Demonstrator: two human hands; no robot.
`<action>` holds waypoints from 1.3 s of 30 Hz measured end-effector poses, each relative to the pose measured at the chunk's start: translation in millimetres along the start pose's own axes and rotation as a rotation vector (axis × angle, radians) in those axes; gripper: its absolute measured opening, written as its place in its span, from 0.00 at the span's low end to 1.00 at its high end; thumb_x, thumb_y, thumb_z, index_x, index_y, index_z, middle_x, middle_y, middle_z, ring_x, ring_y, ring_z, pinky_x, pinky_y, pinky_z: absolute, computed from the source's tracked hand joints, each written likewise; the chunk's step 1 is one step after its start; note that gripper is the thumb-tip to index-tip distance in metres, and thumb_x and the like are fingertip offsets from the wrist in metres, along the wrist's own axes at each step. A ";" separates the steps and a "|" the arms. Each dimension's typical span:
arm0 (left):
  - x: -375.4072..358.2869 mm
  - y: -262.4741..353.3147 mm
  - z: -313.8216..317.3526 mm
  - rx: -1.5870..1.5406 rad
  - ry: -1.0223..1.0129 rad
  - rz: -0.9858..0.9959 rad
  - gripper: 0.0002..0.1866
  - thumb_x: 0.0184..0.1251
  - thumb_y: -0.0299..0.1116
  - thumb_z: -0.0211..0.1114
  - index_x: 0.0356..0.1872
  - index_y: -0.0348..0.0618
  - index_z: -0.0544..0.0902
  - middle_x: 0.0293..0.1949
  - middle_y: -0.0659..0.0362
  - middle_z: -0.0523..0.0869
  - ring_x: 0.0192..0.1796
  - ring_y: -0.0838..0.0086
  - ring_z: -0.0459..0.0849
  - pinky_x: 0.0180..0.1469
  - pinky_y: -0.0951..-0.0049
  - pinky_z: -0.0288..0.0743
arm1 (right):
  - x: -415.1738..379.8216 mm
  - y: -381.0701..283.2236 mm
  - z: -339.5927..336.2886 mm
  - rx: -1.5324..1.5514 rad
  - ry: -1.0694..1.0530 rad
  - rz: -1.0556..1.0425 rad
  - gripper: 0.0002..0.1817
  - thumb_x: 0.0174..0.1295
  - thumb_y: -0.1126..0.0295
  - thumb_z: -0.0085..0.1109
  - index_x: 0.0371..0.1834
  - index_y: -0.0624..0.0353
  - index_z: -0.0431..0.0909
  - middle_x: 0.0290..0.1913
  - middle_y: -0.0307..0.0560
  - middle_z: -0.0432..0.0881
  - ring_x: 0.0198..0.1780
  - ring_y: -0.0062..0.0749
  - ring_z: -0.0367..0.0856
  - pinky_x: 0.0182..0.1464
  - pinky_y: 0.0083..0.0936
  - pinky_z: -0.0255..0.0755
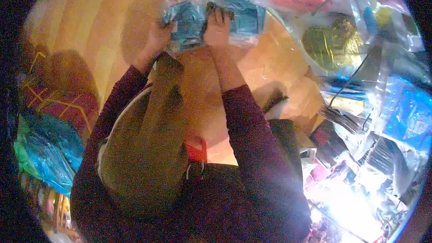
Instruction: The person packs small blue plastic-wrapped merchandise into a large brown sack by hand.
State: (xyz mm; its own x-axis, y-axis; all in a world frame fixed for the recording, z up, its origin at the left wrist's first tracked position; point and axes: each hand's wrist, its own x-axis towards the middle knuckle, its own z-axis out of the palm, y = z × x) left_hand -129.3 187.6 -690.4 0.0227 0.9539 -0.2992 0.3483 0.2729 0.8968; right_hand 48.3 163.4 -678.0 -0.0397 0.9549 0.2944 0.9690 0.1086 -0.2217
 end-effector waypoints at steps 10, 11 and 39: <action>5.0 -20.8 -6.7 0.146 0.040 0.086 0.12 0.51 0.28 0.57 0.33 0.27 0.75 0.31 0.36 0.77 0.38 0.46 0.77 0.37 0.58 0.69 | -27.6 138.6 -31.1 -0.249 -0.223 0.303 0.20 0.48 0.70 0.47 0.48 0.55 0.71 0.41 0.55 0.74 0.47 0.49 0.71 0.49 0.40 0.63; 5.7 -27.3 -4.9 0.133 0.037 0.083 0.12 0.51 0.28 0.57 0.33 0.27 0.75 0.31 0.36 0.77 0.38 0.46 0.77 0.37 0.58 0.69 | -25.2 134.5 -52.3 -0.158 -0.229 0.485 0.20 0.47 0.70 0.49 0.47 0.55 0.72 0.41 0.56 0.75 0.46 0.49 0.71 0.48 0.39 0.64; -9.3 21.5 -5.2 -0.167 0.020 0.128 0.13 0.53 0.23 0.55 0.41 0.30 0.74 0.37 0.48 0.80 0.42 0.63 0.78 0.46 0.67 0.69 | -54.4 110.9 -70.2 1.013 -0.023 1.033 0.15 0.45 0.79 0.51 0.39 0.66 0.75 0.34 0.45 0.77 0.34 0.29 0.75 0.39 0.24 0.70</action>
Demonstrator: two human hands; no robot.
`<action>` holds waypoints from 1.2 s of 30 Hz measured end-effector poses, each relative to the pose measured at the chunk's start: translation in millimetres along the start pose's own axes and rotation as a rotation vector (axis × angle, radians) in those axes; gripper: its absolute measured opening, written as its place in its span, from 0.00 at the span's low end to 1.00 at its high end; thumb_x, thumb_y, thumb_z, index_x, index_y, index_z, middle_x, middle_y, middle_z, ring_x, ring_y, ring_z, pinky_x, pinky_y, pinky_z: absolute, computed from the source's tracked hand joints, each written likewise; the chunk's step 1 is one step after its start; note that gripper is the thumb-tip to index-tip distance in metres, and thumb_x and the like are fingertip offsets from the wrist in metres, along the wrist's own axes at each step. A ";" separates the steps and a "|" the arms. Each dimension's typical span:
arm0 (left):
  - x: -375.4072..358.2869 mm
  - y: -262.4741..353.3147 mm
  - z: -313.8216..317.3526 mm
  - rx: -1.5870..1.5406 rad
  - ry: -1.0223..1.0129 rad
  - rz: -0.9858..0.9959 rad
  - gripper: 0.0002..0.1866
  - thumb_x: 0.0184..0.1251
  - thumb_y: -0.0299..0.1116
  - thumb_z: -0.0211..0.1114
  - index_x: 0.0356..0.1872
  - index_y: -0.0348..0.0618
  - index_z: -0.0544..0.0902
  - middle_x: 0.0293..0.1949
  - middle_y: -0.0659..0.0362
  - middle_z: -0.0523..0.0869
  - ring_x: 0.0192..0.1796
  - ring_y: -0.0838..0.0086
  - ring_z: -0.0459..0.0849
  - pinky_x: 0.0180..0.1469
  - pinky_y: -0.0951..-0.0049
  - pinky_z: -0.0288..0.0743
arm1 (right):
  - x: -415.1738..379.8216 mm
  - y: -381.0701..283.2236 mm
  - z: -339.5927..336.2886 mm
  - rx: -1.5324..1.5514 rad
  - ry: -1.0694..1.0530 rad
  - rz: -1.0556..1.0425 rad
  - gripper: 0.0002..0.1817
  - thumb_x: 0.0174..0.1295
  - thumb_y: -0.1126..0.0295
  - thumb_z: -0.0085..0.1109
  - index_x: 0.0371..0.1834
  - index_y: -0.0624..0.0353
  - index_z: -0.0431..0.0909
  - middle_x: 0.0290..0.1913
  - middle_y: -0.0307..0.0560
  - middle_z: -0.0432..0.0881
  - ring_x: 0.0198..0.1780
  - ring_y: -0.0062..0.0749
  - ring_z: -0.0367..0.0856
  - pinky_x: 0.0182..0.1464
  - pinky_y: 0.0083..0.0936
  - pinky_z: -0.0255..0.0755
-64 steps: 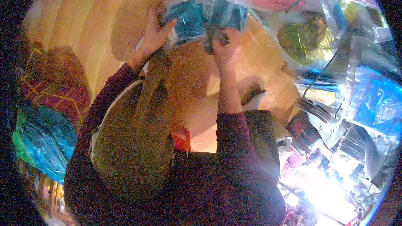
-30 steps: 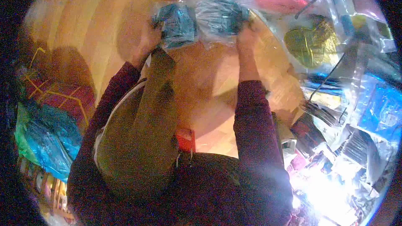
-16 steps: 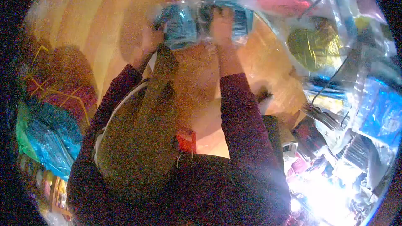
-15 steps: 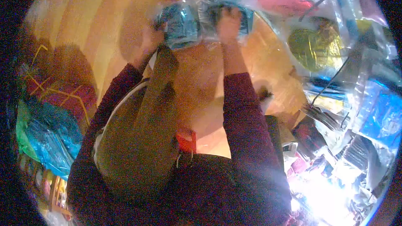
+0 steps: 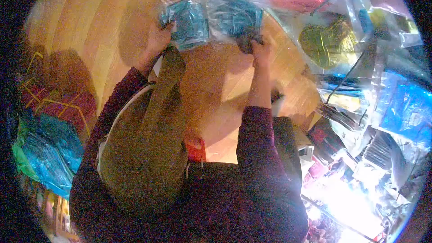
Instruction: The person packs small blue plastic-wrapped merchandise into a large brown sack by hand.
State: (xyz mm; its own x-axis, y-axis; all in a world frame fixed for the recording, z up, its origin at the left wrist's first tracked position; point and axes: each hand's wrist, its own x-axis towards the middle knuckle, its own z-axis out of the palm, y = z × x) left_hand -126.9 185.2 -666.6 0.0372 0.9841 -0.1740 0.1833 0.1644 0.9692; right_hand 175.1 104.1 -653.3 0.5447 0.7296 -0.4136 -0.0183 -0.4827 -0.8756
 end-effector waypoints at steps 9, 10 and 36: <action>0.6 -6.9 2.4 -0.160 0.042 -0.123 0.14 0.58 0.31 0.56 0.40 0.30 0.74 0.35 0.50 0.80 0.39 0.66 0.78 0.45 0.69 0.68 | -24.8 -10.9 21.3 -0.409 0.118 -0.437 0.12 0.40 0.82 0.54 0.33 0.67 0.74 0.28 0.40 0.76 0.31 0.24 0.73 0.37 0.22 0.69; 0.3 -3.4 1.6 -0.253 0.026 -0.166 0.15 0.59 0.33 0.55 0.41 0.30 0.74 0.36 0.51 0.80 0.39 0.68 0.77 0.45 0.69 0.68 | -36.2 -21.2 27.2 -0.317 -0.001 -0.450 0.13 0.39 0.82 0.55 0.32 0.66 0.74 0.29 0.41 0.76 0.32 0.25 0.73 0.38 0.23 0.69; 4.8 -17.7 13.2 0.141 0.008 0.062 0.12 0.56 0.32 0.57 0.30 0.28 0.76 0.25 0.40 0.79 0.31 0.58 0.81 0.34 0.60 0.69 | -32.1 -43.4 143.8 -0.434 -0.011 -0.610 0.13 0.45 0.77 0.56 0.37 0.64 0.74 0.35 0.55 0.77 0.36 0.45 0.75 0.41 0.31 0.68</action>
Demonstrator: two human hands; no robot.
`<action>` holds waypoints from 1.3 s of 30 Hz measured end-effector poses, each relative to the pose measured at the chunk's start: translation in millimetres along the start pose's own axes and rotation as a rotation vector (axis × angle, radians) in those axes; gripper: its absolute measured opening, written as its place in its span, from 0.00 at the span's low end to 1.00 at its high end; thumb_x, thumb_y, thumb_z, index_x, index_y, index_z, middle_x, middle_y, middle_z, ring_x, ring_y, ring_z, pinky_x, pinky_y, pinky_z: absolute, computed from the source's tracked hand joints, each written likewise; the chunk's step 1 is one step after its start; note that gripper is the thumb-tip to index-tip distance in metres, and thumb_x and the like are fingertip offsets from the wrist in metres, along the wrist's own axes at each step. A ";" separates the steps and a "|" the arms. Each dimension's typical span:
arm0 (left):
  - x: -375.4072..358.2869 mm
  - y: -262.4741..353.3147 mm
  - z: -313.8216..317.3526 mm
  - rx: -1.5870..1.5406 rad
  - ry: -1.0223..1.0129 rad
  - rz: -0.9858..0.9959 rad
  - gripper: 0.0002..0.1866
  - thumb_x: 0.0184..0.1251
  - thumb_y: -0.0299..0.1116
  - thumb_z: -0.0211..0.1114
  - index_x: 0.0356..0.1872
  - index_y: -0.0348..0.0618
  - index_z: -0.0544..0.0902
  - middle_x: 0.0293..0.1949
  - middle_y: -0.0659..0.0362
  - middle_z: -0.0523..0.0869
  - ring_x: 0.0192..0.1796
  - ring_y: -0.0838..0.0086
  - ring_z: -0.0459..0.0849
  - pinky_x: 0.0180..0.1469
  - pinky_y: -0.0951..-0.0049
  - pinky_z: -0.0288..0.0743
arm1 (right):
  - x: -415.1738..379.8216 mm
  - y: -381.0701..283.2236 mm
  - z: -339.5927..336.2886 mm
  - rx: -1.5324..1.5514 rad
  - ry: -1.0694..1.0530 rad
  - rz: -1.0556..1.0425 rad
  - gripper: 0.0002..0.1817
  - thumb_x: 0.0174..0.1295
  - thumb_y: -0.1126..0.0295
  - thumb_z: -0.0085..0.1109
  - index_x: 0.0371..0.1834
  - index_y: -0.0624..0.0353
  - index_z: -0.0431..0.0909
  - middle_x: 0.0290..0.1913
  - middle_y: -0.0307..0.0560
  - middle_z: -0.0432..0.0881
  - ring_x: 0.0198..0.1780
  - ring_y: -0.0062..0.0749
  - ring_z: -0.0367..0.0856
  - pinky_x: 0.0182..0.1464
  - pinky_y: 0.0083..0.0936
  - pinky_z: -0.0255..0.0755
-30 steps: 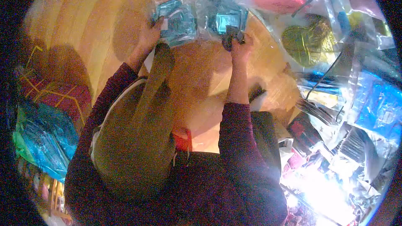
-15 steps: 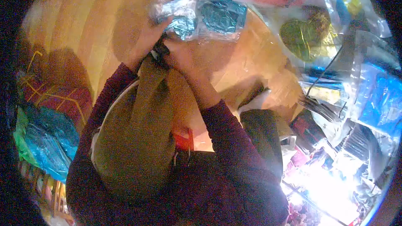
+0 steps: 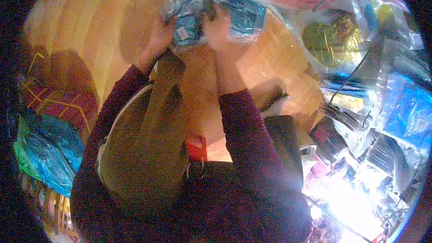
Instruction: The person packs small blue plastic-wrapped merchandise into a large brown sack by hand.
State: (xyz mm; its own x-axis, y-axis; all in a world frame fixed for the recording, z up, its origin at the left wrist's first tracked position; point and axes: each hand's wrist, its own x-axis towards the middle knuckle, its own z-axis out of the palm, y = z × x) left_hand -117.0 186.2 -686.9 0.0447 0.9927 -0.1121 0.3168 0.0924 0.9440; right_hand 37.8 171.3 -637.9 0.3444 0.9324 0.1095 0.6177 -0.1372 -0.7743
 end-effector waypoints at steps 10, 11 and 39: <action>-13.6 3.9 -8.4 -0.070 -0.040 -0.065 0.12 0.50 0.24 0.52 0.37 0.32 0.75 0.32 0.39 0.78 0.39 0.50 0.79 0.40 0.61 0.70 | -47.1 -29.4 29.2 0.005 -0.168 -0.224 0.17 0.38 0.80 0.52 0.37 0.61 0.72 0.35 0.58 0.74 0.40 0.55 0.71 0.43 0.40 0.67; -18.0 3.0 -6.3 -0.022 -0.037 -0.045 0.13 0.51 0.24 0.52 0.39 0.33 0.75 0.33 0.39 0.78 0.40 0.51 0.78 0.41 0.62 0.69 | -43.5 -23.7 29.2 -0.119 -0.100 -0.246 0.17 0.39 0.80 0.51 0.36 0.61 0.72 0.35 0.57 0.75 0.40 0.55 0.71 0.43 0.40 0.67; -17.7 6.8 -4.0 -0.036 0.042 -0.150 0.10 0.55 0.27 0.56 0.30 0.26 0.75 0.28 0.42 0.80 0.32 0.62 0.80 0.36 0.64 0.69 | -30.2 48.6 -50.7 -0.211 -0.006 0.286 0.17 0.42 0.76 0.54 0.40 0.65 0.75 0.35 0.60 0.77 0.34 0.49 0.75 0.39 0.32 0.69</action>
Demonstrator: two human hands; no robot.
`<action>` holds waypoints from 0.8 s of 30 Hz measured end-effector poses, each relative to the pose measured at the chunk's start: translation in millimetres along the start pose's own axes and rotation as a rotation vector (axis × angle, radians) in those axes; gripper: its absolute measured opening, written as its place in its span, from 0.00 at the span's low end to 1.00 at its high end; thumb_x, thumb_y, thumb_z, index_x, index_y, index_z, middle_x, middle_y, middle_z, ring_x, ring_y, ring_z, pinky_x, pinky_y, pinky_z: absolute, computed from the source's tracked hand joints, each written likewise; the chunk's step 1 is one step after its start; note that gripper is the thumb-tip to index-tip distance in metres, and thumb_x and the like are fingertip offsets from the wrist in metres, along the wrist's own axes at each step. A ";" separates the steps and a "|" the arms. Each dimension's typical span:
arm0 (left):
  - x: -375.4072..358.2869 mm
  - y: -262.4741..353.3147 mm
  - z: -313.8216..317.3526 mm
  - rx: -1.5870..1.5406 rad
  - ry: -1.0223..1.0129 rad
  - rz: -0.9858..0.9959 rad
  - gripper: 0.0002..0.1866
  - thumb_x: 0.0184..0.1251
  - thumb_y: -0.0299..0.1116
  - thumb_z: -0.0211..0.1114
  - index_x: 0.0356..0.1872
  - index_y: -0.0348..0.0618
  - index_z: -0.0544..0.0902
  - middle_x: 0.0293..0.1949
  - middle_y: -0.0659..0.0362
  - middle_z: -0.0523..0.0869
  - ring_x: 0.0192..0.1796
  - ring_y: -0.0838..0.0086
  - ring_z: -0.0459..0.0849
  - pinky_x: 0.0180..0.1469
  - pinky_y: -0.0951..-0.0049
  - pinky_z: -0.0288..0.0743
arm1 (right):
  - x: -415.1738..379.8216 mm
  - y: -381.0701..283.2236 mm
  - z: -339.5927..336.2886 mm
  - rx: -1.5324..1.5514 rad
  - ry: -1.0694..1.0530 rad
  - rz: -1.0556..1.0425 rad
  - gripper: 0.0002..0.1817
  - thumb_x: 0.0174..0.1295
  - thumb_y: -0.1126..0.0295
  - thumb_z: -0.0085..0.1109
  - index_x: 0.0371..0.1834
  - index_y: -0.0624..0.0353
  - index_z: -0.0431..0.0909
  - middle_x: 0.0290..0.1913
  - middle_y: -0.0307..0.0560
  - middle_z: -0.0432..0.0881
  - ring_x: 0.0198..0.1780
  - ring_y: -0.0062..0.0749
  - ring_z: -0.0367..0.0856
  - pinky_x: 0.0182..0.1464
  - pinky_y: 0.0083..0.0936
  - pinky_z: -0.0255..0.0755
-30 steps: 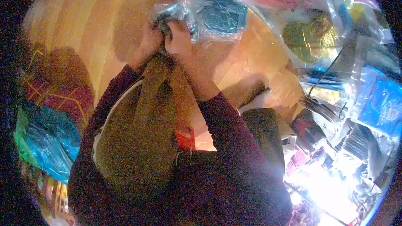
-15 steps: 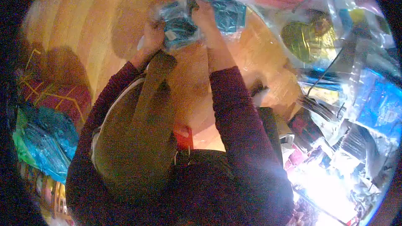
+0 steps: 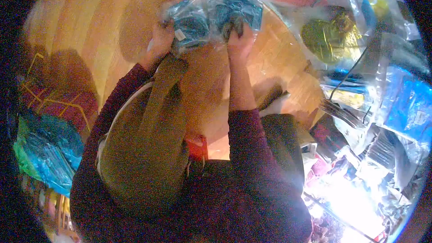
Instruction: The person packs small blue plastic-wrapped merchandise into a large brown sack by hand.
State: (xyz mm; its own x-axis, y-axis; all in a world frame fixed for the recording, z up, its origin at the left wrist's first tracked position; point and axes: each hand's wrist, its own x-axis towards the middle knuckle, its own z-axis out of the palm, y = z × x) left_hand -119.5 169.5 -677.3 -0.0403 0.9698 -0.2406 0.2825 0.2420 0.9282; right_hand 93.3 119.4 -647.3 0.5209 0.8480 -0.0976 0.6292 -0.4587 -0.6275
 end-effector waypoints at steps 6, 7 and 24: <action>-2.0 8.8 3.4 -0.040 0.067 -0.038 0.09 0.54 0.27 0.55 0.29 0.27 0.75 0.26 0.41 0.79 0.32 0.57 0.80 0.36 0.62 0.69 | 47.7 -36.3 32.1 -0.074 0.205 -0.681 0.14 0.42 0.79 0.53 0.37 0.62 0.75 0.37 0.57 0.77 0.41 0.52 0.72 0.46 0.39 0.66; -4.5 13.4 0.7 0.039 0.038 -0.058 0.09 0.54 0.27 0.55 0.29 0.27 0.75 0.26 0.40 0.79 0.32 0.57 0.80 0.36 0.61 0.69 | 46.0 -27.7 47.4 -0.127 0.084 -0.713 0.15 0.41 0.80 0.52 0.36 0.62 0.75 0.39 0.57 0.76 0.42 0.52 0.71 0.47 0.40 0.65; -0.8 -14.6 3.5 0.171 0.071 -0.030 0.11 0.53 0.28 0.57 0.25 0.25 0.75 0.23 0.37 0.77 0.27 0.53 0.80 0.30 0.59 0.68 | 5.3 31.5 -19.4 -0.151 -0.055 -0.493 0.15 0.44 0.72 0.58 0.38 0.58 0.76 0.36 0.55 0.77 0.40 0.49 0.75 0.45 0.35 0.68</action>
State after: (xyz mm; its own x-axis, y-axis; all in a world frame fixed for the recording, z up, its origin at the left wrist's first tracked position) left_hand -120.2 165.1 -691.7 -0.1166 0.9634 -0.2415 0.4386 0.2681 0.8577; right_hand 127.1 104.3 -652.6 0.1130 0.9838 0.1390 0.8704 -0.0306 -0.4913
